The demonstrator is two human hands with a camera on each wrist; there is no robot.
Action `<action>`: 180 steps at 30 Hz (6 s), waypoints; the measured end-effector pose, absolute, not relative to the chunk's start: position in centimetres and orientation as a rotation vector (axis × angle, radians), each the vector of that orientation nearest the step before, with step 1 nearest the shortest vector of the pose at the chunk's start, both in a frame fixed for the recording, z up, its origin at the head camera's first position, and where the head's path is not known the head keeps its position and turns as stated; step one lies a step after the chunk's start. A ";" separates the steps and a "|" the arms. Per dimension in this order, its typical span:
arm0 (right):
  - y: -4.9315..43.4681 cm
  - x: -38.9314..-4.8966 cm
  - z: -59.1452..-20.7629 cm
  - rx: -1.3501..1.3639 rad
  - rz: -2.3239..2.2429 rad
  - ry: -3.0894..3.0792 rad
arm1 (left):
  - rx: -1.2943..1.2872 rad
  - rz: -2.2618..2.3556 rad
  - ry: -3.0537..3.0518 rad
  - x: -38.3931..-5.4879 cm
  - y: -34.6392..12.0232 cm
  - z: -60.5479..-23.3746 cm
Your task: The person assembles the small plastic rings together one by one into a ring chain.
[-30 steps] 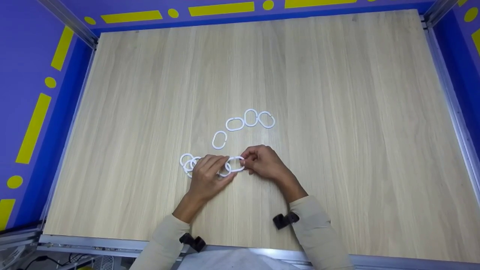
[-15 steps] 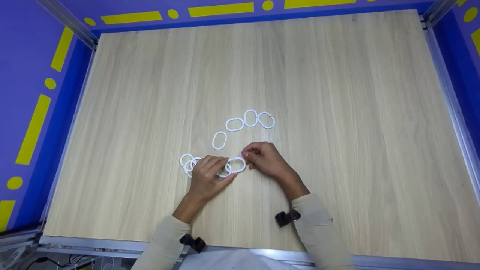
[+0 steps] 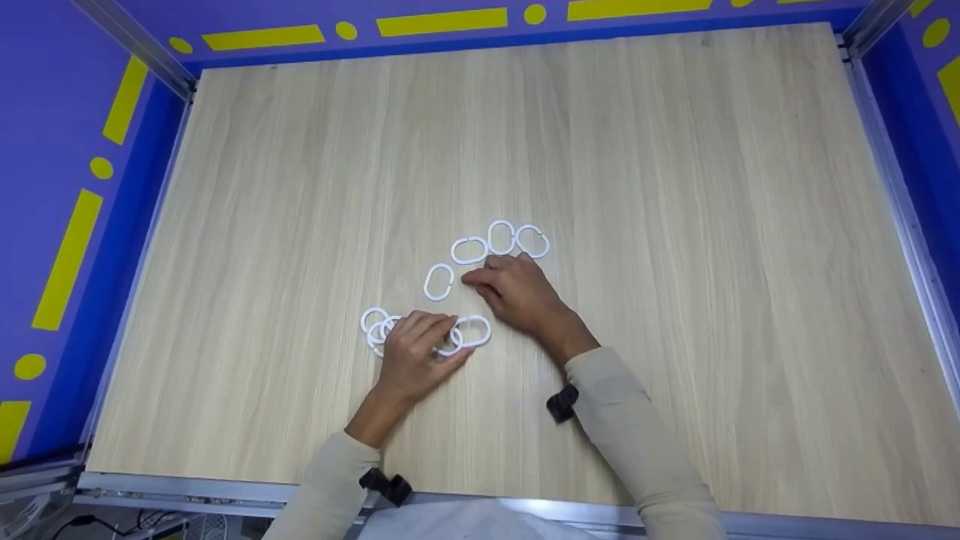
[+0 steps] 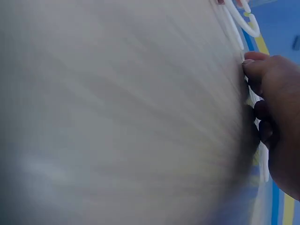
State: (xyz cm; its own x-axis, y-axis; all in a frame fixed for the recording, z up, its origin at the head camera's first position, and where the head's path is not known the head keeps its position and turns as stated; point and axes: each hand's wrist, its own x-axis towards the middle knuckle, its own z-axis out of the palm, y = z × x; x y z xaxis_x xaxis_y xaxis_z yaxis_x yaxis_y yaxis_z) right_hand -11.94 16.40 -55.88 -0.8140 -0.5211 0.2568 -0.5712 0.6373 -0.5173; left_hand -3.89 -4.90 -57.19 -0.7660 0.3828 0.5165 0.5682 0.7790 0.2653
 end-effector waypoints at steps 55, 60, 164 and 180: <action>18.7 -9.9 -54.5 0.392 1.673 -2.787 | -0.706 -0.605 -2.549 -4.0 -4.9 -57.5; 18.0 -9.7 -54.9 0.311 1.908 -2.688 | -0.709 -0.603 -2.553 -4.0 -4.8 -57.5; 19.4 -7.5 -55.8 0.299 1.905 -2.701 | -0.780 -0.433 -2.531 -5.0 -2.2 -55.9; 19.9 -7.8 -55.5 0.280 1.958 -2.750 | -0.793 -0.388 -2.590 -5.1 -1.7 -57.5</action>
State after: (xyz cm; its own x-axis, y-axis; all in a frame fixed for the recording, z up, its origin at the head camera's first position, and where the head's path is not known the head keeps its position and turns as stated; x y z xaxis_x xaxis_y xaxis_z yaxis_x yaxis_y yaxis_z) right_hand -7.77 19.90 -55.47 -0.9565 -0.2727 -0.1033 0.0084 0.3283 -0.9445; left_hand -5.09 -1.71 -57.49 -0.7580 0.4704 0.4519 0.5822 0.8003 0.1433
